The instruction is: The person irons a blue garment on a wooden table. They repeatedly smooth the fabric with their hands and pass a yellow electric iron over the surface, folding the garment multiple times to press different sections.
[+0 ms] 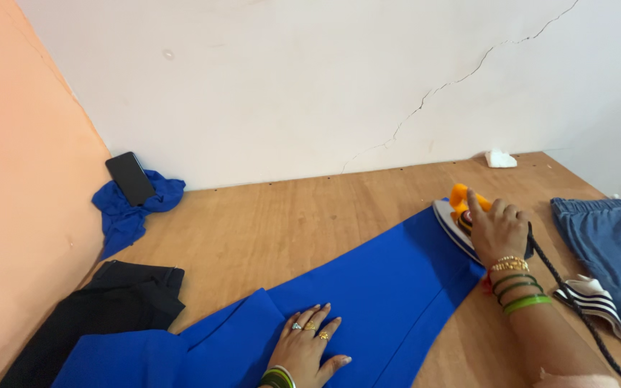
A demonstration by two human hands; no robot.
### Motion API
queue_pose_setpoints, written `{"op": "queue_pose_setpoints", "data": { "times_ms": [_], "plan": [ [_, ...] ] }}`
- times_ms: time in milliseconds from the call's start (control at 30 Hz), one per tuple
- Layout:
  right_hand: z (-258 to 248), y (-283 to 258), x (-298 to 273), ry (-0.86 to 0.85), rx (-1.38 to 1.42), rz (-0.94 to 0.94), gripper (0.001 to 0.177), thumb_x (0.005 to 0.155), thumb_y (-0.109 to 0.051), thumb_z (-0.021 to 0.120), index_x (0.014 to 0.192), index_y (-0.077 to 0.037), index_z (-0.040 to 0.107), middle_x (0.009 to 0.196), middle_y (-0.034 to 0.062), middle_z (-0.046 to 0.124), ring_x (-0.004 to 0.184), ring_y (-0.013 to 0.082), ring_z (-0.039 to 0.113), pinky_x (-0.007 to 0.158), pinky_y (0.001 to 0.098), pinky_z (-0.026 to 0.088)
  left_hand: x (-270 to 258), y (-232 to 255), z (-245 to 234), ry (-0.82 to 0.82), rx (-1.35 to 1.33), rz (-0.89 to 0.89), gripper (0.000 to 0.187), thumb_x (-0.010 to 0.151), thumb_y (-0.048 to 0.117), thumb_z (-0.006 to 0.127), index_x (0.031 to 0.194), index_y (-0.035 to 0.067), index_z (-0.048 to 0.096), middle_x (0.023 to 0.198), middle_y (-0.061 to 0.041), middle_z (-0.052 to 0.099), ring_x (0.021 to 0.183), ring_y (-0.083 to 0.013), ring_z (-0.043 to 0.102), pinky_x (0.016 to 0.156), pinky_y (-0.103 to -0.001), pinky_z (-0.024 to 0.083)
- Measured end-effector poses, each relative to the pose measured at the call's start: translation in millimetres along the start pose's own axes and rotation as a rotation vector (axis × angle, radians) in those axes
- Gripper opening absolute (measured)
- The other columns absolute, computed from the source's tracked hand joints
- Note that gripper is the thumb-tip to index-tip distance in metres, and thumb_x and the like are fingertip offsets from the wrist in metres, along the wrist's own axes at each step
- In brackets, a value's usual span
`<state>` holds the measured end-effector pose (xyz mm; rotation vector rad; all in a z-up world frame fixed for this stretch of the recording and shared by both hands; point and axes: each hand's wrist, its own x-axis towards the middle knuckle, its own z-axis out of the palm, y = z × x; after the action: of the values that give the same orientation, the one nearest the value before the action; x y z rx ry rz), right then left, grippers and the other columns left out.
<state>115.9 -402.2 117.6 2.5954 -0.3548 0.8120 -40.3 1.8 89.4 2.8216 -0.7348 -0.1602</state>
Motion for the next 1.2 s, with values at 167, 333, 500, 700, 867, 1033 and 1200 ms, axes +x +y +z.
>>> {"op": "queue_pose_setpoints", "data": {
  "times_ms": [167,333,500,700,867,1033,1200],
  "plan": [
    [-39,2,-37,0.024,0.111,-0.122,0.061,0.094,-0.023,0.052,0.152,-0.041,0.047,0.103,0.0070,0.067,0.094,0.0233,0.066,0.086,0.0406,0.050,-5,2,-1,0.093,-0.019,0.036,0.072,0.093,0.058,0.058,0.148,0.012,0.047,0.161,-0.011,0.033,0.151,-0.0294,0.022,0.121,-0.052,0.014],
    [-48,-4,-82,0.035,0.201,-0.238,0.064,0.097,-0.017,0.050,0.153,-0.048,0.042,0.099,0.0027,0.064,0.094,0.0234,0.065,0.090,0.0409,0.051,-7,5,-1,0.139,-0.003,0.060,0.071,0.093,0.057,0.060,0.145,0.009,0.050,0.159,-0.013,0.036,0.149,-0.0297,0.025,0.121,-0.051,0.015],
    [-14,22,-55,0.099,-0.021,-0.105,0.064,0.093,-0.025,0.051,0.154,-0.042,0.045,0.105,0.0057,0.065,0.094,0.0231,0.066,0.087,0.0442,0.052,-7,3,0,0.127,-0.022,0.077,0.070,0.092,0.055,0.061,0.147,0.012,0.050,0.160,-0.012,0.035,0.150,-0.0305,0.024,0.120,-0.053,0.015],
    [2,46,-36,0.005,-0.162,0.083,0.053,0.105,-0.028,0.048,0.157,-0.037,0.051,0.099,0.0078,0.067,0.081,0.0218,0.068,0.079,0.0404,0.052,-5,3,-1,0.056,-0.040,0.051,0.071,0.095,0.056,0.059,0.150,0.013,0.046,0.163,-0.013,0.029,0.152,-0.0318,0.019,0.121,-0.055,0.013],
    [-27,40,-40,-0.211,0.027,0.097,0.032,0.104,-0.026,0.050,0.127,-0.015,0.068,0.088,0.0100,0.077,0.080,0.0275,0.076,0.064,0.0411,0.059,-6,7,-5,0.052,-0.028,0.037,0.071,0.094,0.055,0.059,0.150,0.014,0.046,0.163,-0.012,0.030,0.152,-0.0302,0.020,0.122,-0.053,0.013],
    [-81,23,-46,-0.456,0.091,-0.006,0.026,0.093,-0.023,0.059,0.100,-0.010,0.081,0.099,0.0138,0.080,0.089,0.0291,0.080,0.074,0.0404,0.064,-9,9,-7,0.056,-0.036,0.040,0.070,0.095,0.054,0.059,0.150,0.013,0.046,0.163,-0.012,0.029,0.152,-0.0301,0.020,0.121,-0.053,0.013],
    [-68,14,-24,-0.401,0.062,0.073,0.023,0.090,-0.025,0.064,0.098,-0.015,0.082,0.100,0.0127,0.080,0.092,0.0293,0.079,0.073,0.0417,0.063,-8,9,-6,0.072,-0.024,0.044,0.070,0.093,0.054,0.061,0.148,0.013,0.047,0.162,-0.011,0.031,0.151,-0.0302,0.022,0.122,-0.052,0.013]
  ]
}}
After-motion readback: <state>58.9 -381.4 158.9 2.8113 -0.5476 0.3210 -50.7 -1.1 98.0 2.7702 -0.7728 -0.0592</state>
